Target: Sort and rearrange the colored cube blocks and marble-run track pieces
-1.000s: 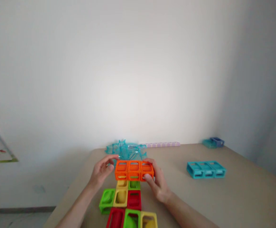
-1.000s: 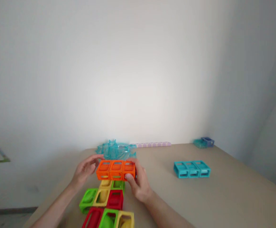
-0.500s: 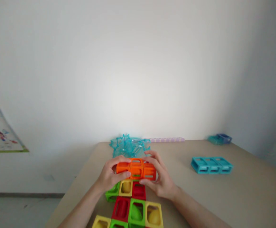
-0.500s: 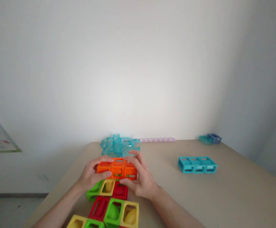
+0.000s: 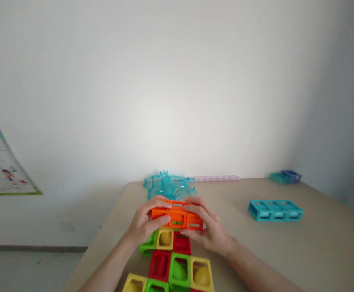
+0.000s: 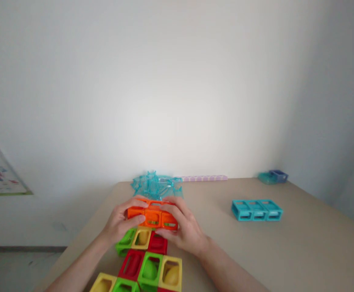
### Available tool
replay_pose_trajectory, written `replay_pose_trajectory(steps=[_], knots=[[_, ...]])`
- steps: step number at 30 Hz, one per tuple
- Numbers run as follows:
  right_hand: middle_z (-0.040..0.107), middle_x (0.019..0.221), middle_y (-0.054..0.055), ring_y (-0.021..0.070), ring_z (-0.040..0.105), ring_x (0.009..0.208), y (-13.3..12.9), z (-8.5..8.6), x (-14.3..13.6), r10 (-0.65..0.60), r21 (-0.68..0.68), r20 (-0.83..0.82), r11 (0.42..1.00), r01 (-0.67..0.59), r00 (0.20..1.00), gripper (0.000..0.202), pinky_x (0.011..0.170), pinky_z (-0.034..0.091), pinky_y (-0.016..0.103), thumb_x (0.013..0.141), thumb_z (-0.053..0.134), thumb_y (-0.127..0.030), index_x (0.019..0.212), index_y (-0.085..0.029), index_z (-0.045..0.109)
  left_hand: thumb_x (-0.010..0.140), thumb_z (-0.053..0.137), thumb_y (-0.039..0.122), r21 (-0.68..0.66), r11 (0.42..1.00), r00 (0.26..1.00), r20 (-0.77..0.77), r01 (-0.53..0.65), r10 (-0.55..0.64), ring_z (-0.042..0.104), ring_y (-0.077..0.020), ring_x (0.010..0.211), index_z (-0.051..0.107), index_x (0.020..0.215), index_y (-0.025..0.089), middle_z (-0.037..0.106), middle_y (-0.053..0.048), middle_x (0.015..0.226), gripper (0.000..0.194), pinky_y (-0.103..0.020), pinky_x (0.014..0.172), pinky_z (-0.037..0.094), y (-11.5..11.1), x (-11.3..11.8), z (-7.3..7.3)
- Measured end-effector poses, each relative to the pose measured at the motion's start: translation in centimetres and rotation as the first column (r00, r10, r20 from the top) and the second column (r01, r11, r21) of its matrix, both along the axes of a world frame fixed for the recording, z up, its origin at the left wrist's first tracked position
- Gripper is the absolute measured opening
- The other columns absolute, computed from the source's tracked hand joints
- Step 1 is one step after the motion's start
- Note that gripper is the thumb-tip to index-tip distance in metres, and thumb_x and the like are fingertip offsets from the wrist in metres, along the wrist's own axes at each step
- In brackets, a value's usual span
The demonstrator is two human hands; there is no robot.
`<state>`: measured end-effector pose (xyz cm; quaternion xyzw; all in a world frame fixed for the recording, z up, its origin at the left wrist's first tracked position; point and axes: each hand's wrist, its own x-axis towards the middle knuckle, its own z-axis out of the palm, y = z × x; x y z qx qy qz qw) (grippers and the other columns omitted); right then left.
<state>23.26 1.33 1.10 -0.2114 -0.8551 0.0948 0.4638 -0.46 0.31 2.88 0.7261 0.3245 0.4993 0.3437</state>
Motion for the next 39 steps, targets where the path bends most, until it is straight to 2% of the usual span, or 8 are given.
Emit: replay_pose_trajectory(steps=[5,14,19,23,28,31,34,39], knots=[[0.052,0.119,0.012,0.0246,0.05,0.11,0.0,0.3,-0.1,0.066,0.044,0.014,0.997,-0.066,0.998,0.047,0.094,0.044,0.042,0.082,0.064,-0.022,0.125,-0.022,0.045,0.075,0.07,0.025,-0.069,0.997,0.999,0.051,0.019,-0.016,0.059,-0.0207,0.093,0.068,0.093,0.02,0.062,-0.005,0.099,0.019,-0.031,0.083,0.044,0.0,0.0,0.1],[0.055,0.119,0.013,0.0263,0.05,0.11,0.4,0.1,-0.1,0.078,0.088,0.047,0.993,-0.082,0.996,0.048,0.095,0.043,0.044,0.086,0.061,-0.031,0.129,-0.021,0.043,0.074,0.071,0.026,-0.114,0.993,0.996,0.091,-0.017,0.028,0.058,-0.018,0.083,0.07,0.089,0.018,0.063,-0.004,0.091,0.017,-0.028,0.076,0.045,0.2,-0.1,0.0],[0.049,0.129,0.014,0.0299,0.044,0.118,-0.2,0.8,-0.5,-0.155,0.111,0.111,0.983,0.143,0.982,0.052,0.097,0.039,0.049,0.083,0.059,-0.031,0.132,-0.021,0.043,0.074,0.071,0.024,0.001,0.997,0.994,0.068,-0.081,0.08,0.059,-0.0234,0.098,0.07,0.089,0.018,0.061,-0.009,0.104,0.016,-0.034,0.087,0.046,-0.1,0.4,0.2],[0.053,0.126,0.013,0.0316,0.046,0.114,-0.7,1.3,-1.0,-0.286,0.183,0.144,0.949,0.259,0.947,0.058,0.1,0.032,0.056,0.083,0.06,-0.034,0.137,-0.023,0.041,0.074,0.071,0.021,0.111,0.993,0.999,0.012,-0.05,0.049,0.056,-0.0252,0.106,0.071,0.091,0.02,0.06,-0.01,0.11,0.017,-0.039,0.094,0.045,-0.2,0.7,0.1],[0.056,0.117,0.011,0.0282,0.049,0.108,0.7,1.5,1.3,-0.394,0.257,0.112,0.898,0.356,0.912,0.051,0.1,0.031,0.053,0.086,0.052,-0.023,0.136,-0.024,0.042,0.078,0.066,0.027,0.005,0.994,0.978,0.183,0.105,-0.104,0.048,-0.0297,0.12,0.052,0.127,0.023,0.053,-0.013,0.128,0.051,-0.044,0.098,0.042,0.2,0.3,-0.8],[0.053,0.119,0.012,0.0282,0.047,0.111,2.7,1.7,5.0,-0.572,0.261,0.047,0.798,0.542,0.819,0.047,0.102,0.031,0.049,0.086,0.052,-0.022,0.133,-0.021,0.043,0.083,0.059,0.028,-0.003,0.999,0.949,0.312,-0.041,0.04,0.052,-0.0281,0.114,0.052,0.126,0.021,0.057,-0.013,0.123,0.044,-0.041,0.091,0.046,1.0,-0.3,-1.5],[0.055,0.115,0.013,0.0283,0.048,0.111,4.6,1.9,8.6,-0.713,0.232,0.12,0.696,0.679,0.691,0.04,0.106,0.023,0.05,0.086,0.05,-0.018,0.126,-0.017,0.048,0.082,0.059,0.029,-0.013,0.982,0.894,0.411,-0.189,0.178,0.056,-0.0234,0.098,0.059,0.115,0.016,0.062,-0.012,0.108,0.035,-0.033,0.079,0.048,1.9,-0.9,-2.2],[0.06,0.105,0.011,0.0274,0.052,0.102,3.6,2.7,10.0,-0.696,0.18,0.413,0.694,0.697,0.587,0.04,0.095,0.031,0.043,0.074,0.051,-0.008,0.112,-0.017,0.054,0.075,0.064,0.031,-0.075,0.948,0.821,0.483,-0.308,0.305,0.057,-0.0178,0.075,0.065,0.1,0.014,0.065,-0.006,0.083,0.03,-0.027,0.063,0.044,3.3,-2.0,-3.5]])
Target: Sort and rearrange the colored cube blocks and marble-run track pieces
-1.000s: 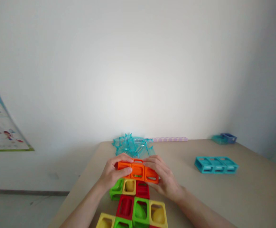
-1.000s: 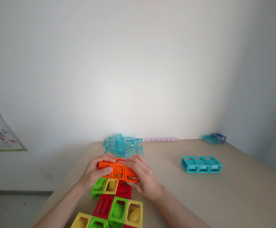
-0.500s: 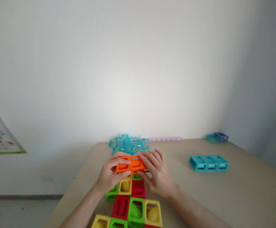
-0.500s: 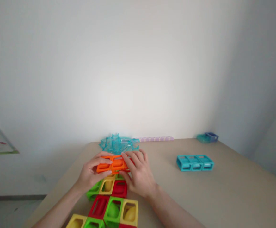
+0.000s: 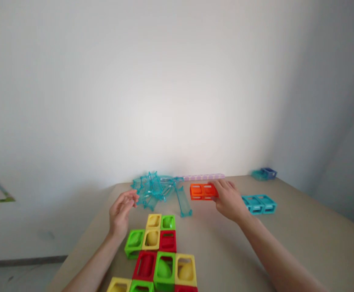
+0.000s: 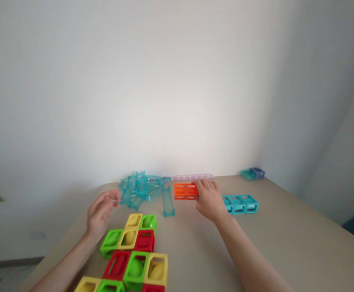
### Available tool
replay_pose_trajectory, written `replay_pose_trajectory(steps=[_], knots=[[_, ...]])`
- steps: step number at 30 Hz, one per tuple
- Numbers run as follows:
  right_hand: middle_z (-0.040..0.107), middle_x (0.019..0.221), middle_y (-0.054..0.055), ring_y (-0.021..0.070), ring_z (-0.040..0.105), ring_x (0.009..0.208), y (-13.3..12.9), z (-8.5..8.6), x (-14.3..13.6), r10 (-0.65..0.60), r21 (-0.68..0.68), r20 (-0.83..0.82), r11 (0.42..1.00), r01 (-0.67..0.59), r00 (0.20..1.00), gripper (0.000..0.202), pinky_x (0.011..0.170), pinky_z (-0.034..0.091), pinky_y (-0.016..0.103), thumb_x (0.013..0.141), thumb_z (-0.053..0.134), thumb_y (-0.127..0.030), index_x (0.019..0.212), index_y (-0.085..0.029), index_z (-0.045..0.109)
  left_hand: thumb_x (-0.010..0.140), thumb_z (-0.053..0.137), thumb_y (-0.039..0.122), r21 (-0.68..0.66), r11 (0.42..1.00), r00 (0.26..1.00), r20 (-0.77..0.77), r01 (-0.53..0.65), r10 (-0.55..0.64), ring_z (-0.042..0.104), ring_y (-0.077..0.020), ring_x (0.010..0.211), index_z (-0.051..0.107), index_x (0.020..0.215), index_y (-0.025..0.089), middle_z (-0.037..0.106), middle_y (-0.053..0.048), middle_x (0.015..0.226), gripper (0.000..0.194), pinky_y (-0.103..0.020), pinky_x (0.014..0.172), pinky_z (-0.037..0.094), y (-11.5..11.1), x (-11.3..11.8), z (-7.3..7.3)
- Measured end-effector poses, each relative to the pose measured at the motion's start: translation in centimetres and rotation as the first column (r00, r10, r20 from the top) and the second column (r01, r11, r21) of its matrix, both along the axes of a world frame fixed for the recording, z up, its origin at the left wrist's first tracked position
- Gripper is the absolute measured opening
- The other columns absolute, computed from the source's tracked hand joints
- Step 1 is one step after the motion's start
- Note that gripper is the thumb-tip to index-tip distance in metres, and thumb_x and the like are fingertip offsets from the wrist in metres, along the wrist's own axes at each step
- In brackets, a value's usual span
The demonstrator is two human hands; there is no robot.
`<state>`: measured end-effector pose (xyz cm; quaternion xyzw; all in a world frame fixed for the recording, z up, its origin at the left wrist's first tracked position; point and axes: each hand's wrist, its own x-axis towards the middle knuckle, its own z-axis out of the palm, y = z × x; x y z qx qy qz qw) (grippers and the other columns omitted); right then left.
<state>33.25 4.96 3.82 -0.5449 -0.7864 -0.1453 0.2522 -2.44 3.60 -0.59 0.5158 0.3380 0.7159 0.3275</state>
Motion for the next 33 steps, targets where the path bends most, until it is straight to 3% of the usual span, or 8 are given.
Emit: replay_pose_trajectory(steps=[5,11,15,19,22,25,29,33], knots=[[0.062,0.099,0.008,0.0241,0.057,0.094,-5.3,0.3,2.4,0.087,-0.151,0.094,0.986,-0.072,0.992,0.04,0.09,0.035,0.042,0.071,0.045,-0.004,0.105,-0.023,0.055,0.072,0.065,0.031,-0.05,0.997,0.998,0.041,-0.055,0.057,0.054,-0.0139,0.063,0.067,0.092,0.013,0.063,-0.003,0.072,0.027,-0.024,0.056,0.041,0.7,-0.6,-0.7],[0.06,0.116,0.013,0.0295,0.055,0.109,-8.5,-3.4,13.4,0.016,-0.276,0.065,0.961,0.003,0.998,0.042,0.095,0.042,0.045,0.078,0.049,-0.018,0.119,-0.025,0.054,0.069,0.067,0.032,-0.074,0.996,0.992,0.11,-0.052,0.06,0.051,-0.0128,0.059,0.068,0.086,0.013,0.061,-0.001,0.065,0.025,-0.023,0.051,0.037,1.0,-0.6,-0.8],[0.058,0.124,0.015,0.0332,0.053,0.115,-8.9,-3.7,17.7,-0.036,-0.312,0.138,0.947,0.078,0.99,0.049,0.106,0.03,0.057,0.079,0.053,-0.034,0.127,-0.024,0.052,0.069,0.068,0.031,-0.077,0.997,0.994,0.103,-0.022,0.03,0.05,-0.0114,0.057,0.069,0.086,0.014,0.061,0.0,0.065,0.024,-0.023,0.052,0.036,1.2,-0.8,-1.1],[0.043,0.141,0.017,0.0349,0.037,0.131,-8.3,-2.5,16.5,-0.097,-0.241,0.151,0.962,0.132,0.984,0.072,0.109,0.028,0.054,0.081,0.05,-0.056,0.141,-0.018,0.039,0.07,0.068,0.03,-0.076,0.997,0.997,0.07,-0.029,0.035,0.051,-0.0123,0.057,0.069,0.087,0.014,0.062,-0.001,0.066,0.024,-0.024,0.053,0.037,1.3,-1.2,-1.4],[0.028,0.151,0.009,0.0336,0.02,0.139,-6.9,-2.6,14.1,-0.116,-0.246,0.176,0.956,0.158,0.978,0.069,0.11,0.022,0.057,0.087,0.039,-0.06,0.147,-0.027,0.027,0.07,0.067,0.03,-0.08,0.996,0.997,0.061,-0.044,0.049,0.051,-0.0125,0.056,0.069,0.086,0.014,0.062,-0.001,0.066,0.023,-0.024,0.052,0.037,1.4,-1.4,-1.5],[0.032,0.149,0.007,0.0322,0.025,0.138,-5.0,-3.4,12.5,-0.111,-0.297,0.192,0.941,0.166,0.975,0.064,0.108,0.027,0.056,0.091,0.032,-0.059,0.146,-0.028,0.029,0.069,0.066,0.03,-0.081,0.996,0.997,0.065,-0.03,0.035,0.05,-0.0119,0.055,0.068,0.085,0.014,0.061,0.0,0.064,0.023,-0.023,0.052,0.037,1.4,-1.4,-1.5],[0.038,0.146,0.011,0.0312,0.032,0.135,-2.7,-4.2,11.7,-0.11,-0.254,0.186,0.954,0.156,0.976,0.063,0.108,0.03,0.053,0.092,0.032,-0.058,0.144,-0.023,0.034,0.069,0.066,0.03,-0.09,0.996,0.998,0.057,0.009,-0.004,0.051,-0.012,0.055,0.068,0.087,0.014,0.061,0.0,0.064,0.024,-0.023,0.05,0.036,1.4,-1.1,-1.4],[0.034,0.148,0.009,0.0337,0.029,0.136,-1.8,-4.2,11.1,-0.126,-0.274,0.195,0.945,0.177,0.973,0.064,0.106,0.029,0.057,0.092,0.029,-0.061,0.145,-0.025,0.03,0.07,0.066,0.029,-0.087,0.996,0.999,0.048,0.024,-0.02,0.05,-0.0116,0.054,0.068,0.087,0.014,0.061,0.0,0.064,0.023,-0.023,0.05,0.035,1.5,-1.1,-1.5]])
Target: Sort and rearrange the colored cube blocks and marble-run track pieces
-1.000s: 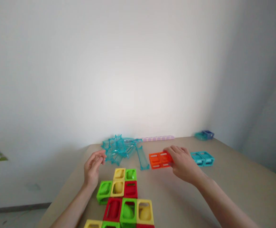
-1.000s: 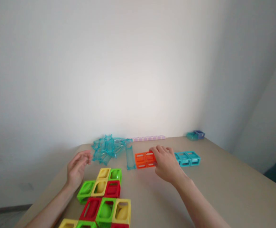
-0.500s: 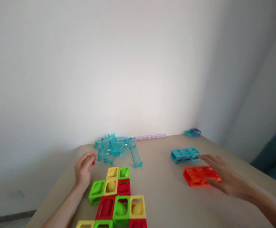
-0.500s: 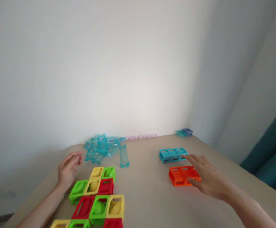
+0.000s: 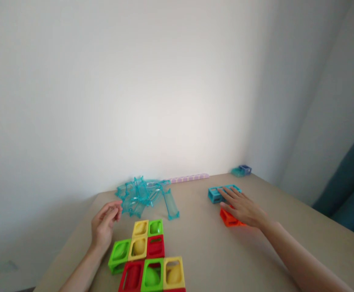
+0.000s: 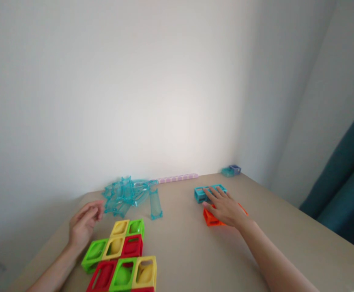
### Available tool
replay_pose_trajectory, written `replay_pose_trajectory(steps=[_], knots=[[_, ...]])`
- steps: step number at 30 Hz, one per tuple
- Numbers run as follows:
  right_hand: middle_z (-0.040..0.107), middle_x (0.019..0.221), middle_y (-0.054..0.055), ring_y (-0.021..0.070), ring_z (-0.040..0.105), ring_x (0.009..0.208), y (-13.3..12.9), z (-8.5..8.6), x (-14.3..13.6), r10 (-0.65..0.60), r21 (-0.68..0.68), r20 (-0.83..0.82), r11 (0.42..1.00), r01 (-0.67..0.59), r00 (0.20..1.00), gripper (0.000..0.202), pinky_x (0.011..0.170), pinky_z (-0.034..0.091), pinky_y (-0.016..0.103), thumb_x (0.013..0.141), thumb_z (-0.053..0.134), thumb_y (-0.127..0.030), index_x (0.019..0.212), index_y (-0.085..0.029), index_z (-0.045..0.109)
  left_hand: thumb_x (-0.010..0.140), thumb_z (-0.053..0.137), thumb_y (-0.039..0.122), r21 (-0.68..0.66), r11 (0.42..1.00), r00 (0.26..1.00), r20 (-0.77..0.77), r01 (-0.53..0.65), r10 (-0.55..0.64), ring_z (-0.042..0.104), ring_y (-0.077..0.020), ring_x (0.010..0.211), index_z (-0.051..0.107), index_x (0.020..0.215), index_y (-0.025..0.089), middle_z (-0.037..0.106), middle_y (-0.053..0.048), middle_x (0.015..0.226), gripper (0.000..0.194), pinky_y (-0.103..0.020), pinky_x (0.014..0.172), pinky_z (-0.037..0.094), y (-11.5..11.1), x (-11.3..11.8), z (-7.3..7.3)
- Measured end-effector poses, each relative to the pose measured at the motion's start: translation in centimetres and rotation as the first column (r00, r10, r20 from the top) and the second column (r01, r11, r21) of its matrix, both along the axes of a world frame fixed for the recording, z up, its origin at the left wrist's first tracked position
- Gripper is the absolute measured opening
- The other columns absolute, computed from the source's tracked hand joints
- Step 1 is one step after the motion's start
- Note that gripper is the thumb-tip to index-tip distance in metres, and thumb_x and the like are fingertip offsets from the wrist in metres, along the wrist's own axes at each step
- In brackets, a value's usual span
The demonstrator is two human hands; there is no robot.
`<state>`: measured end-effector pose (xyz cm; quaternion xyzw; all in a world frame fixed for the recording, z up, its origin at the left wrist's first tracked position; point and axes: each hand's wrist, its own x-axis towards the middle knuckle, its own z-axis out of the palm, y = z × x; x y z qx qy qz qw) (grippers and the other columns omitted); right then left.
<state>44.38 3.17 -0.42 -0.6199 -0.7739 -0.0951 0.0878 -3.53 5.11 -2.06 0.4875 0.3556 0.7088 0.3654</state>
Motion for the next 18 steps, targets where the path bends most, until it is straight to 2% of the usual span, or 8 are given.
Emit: replay_pose_trajectory(steps=[3,7,12,18], knots=[[0.024,0.152,0.008,0.036,0.019,0.139,-0.3,0.2,-0.3,-0.027,0.016,0.02,1.0,0.026,0.999,0.065,0.106,0.022,0.063,0.091,0.027,-0.063,0.146,-0.028,0.027,0.07,0.066,0.029,0.005,1.0,1.0,0.014,-0.006,0.006,0.05,-0.0114,0.053,0.068,0.087,0.014,0.061,-0.001,0.063,0.023,-0.023,0.049,0.035,0.1,-0.2,0.0],[0.018,0.154,0.006,0.0356,0.011,0.14,-0.6,0.5,-0.7,0.01,0.026,0.029,1.0,-0.01,1.0,0.064,0.107,0.015,0.064,0.091,0.026,-0.063,0.146,-0.03,0.025,0.07,0.065,0.03,0.001,1.0,1.0,0.012,-0.014,0.014,0.05,-0.0121,0.052,0.068,0.086,0.014,0.062,-0.001,0.064,0.023,-0.024,0.049,0.035,0.2,-0.2,0.0],[0.023,0.152,0.008,0.0361,0.013,0.14,-0.1,1.0,-1.0,0.015,0.011,0.004,1.0,-0.016,1.0,0.064,0.107,0.015,0.065,0.091,0.026,-0.063,0.146,-0.029,0.028,0.07,0.067,0.03,-0.01,1.0,1.0,0.031,0.0,0.001,0.05,-0.0111,0.053,0.068,0.087,0.014,0.063,0.0,0.065,0.023,-0.023,0.049,0.034,0.3,-0.2,-0.2],[0.027,0.151,0.005,0.0343,0.02,0.139,0.3,1.7,-0.8,0.071,-0.085,-0.057,0.994,-0.075,0.996,0.064,0.108,0.017,0.062,0.09,0.028,-0.065,0.145,-0.032,0.03,0.07,0.066,0.029,-0.006,1.0,0.999,0.042,-0.009,0.009,0.05,-0.0101,0.052,0.067,0.087,0.014,0.062,0.0,0.065,0.023,-0.022,0.048,0.034,0.3,-0.3,-0.2]])
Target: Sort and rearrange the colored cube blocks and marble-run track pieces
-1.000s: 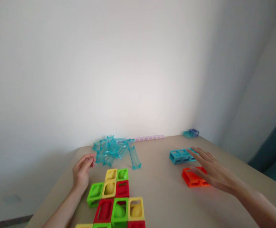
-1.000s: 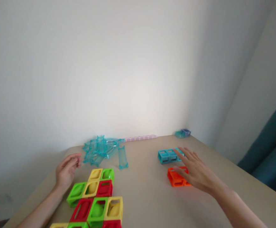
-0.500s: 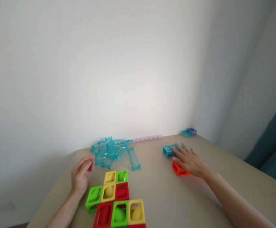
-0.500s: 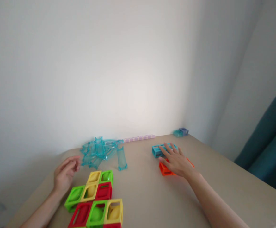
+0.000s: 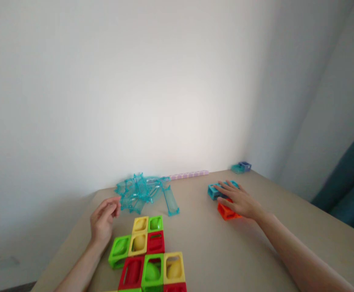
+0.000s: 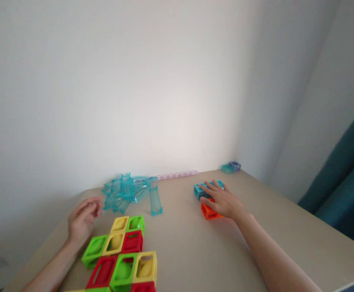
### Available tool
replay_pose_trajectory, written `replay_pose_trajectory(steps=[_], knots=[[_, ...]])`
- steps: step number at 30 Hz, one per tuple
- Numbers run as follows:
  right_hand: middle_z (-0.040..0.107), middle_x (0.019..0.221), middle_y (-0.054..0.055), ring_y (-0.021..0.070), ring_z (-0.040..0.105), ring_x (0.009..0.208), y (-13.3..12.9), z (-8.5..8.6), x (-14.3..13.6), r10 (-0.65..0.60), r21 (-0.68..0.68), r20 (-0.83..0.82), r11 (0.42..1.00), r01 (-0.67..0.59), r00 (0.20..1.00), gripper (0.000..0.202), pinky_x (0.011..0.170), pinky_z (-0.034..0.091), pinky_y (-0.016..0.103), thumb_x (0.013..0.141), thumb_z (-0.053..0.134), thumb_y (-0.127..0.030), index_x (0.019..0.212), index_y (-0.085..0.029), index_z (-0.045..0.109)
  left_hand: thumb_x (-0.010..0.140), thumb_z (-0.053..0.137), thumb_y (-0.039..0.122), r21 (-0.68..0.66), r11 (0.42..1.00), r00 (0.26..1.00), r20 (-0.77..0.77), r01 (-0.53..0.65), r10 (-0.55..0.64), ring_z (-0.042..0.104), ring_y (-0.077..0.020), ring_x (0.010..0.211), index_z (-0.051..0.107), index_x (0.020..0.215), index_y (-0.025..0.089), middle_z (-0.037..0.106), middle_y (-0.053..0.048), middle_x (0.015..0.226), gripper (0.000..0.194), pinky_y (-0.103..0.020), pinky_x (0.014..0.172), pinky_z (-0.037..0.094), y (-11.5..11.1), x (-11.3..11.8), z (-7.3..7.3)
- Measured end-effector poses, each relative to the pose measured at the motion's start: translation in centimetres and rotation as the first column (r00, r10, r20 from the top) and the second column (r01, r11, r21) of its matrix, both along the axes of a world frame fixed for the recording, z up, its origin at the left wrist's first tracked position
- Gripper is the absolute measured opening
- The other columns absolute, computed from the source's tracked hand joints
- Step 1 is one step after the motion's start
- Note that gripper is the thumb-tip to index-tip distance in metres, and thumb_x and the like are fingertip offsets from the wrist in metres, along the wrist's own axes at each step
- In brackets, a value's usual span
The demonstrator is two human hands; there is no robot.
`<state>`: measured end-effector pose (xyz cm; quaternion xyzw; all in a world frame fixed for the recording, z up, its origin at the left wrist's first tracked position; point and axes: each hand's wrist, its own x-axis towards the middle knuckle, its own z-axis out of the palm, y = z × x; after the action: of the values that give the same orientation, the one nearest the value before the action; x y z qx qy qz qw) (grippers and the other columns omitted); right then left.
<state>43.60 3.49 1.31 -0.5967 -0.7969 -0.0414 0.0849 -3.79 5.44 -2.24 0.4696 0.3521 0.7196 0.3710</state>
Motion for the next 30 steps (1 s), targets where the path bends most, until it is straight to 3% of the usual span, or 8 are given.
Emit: replay_pose_trajectory(steps=[5,12,20,22,24,27,30], knots=[[0.028,0.151,0.006,0.0344,0.021,0.139,-0.2,0.1,0.0,0.015,0.006,-0.033,1.0,-0.015,0.999,0.062,0.107,0.017,0.063,0.09,0.031,-0.063,0.144,-0.031,0.033,0.069,0.066,0.028,0.015,1.0,1.0,-0.003,0.005,-0.005,0.051,-0.0101,0.052,0.068,0.087,0.013,0.063,0.0,0.065,0.023,-0.022,0.047,0.034,0.0,0.0,0.0],[0.045,0.141,0.011,0.0355,0.027,0.137,-0.8,-0.4,0.8,0.117,0.255,-0.063,0.962,-0.097,0.991,0.056,0.106,-0.004,0.068,0.09,0.043,-0.051,0.14,-0.025,0.041,0.07,0.067,0.028,0.03,0.999,0.999,0.005,0.043,-0.043,0.052,-0.0102,0.053,0.068,0.089,0.014,0.063,0.0,0.068,0.024,-0.022,0.048,0.035,0.2,-0.3,-0.3],[0.05,0.137,0.013,0.0369,0.032,0.134,-0.5,-0.6,2.2,0.222,0.284,-0.109,0.941,-0.184,0.969,0.059,0.105,-0.003,0.069,0.086,0.052,-0.043,0.14,-0.022,0.039,0.07,0.066,0.027,0.04,0.998,0.999,-0.003,0.054,-0.054,0.051,-0.0108,0.053,0.069,0.086,0.014,0.062,-0.001,0.064,0.021,-0.022,0.049,0.034,0.2,-0.4,-0.3],[0.055,0.132,0.013,0.0373,0.038,0.13,-0.5,-0.4,2.2,0.257,0.358,-0.1,0.911,-0.206,0.961,0.054,0.106,0.002,0.069,0.084,0.054,-0.039,0.134,-0.021,0.046,0.071,0.065,0.027,0.046,0.996,0.997,-0.028,0.072,-0.071,0.05,-0.0111,0.054,0.07,0.084,0.014,0.061,-0.001,0.062,0.018,-0.023,0.05,0.034,0.0,-0.2,-0.3],[0.065,0.115,0.012,0.0348,0.052,0.118,-0.8,-0.2,1.4,0.289,0.513,-0.108,0.836,-0.196,0.951,0.039,0.105,0.018,0.064,0.083,0.055,-0.03,0.12,-0.019,0.058,0.073,0.064,0.028,0.045,0.993,0.991,-0.074,0.112,-0.108,0.05,-0.0115,0.055,0.07,0.08,0.014,0.06,-0.001,0.061,0.016,-0.023,0.051,0.034,-0.2,0.0,-0.3],[0.068,0.082,0.009,0.0239,0.062,0.081,-2.5,-0.5,-2.1,0.363,0.703,-0.147,0.693,-0.161,0.92,0.018,0.082,0.043,0.043,0.081,0.053,-0.015,0.096,-0.018,0.063,0.076,0.062,0.028,0.0,0.973,0.954,-0.194,0.232,-0.228,0.049,-0.0119,0.057,0.07,0.078,0.014,0.059,-0.001,0.063,0.016,-0.024,0.052,0.033,-0.5,0.4,-0.3],[0.062,0.072,0.007,0.02,0.055,0.068,-4.9,-1.5,-7.6,0.572,0.644,-0.109,0.664,-0.381,0.813,0.023,0.064,0.04,0.034,0.078,0.049,-0.008,0.097,-0.016,0.059,0.077,0.06,0.028,-0.083,0.927,0.867,-0.331,0.366,-0.372,0.048,-0.0119,0.059,0.07,0.079,0.014,0.058,-0.002,0.067,0.017,-0.024,0.055,0.034,-1.0,1.0,0.0]])
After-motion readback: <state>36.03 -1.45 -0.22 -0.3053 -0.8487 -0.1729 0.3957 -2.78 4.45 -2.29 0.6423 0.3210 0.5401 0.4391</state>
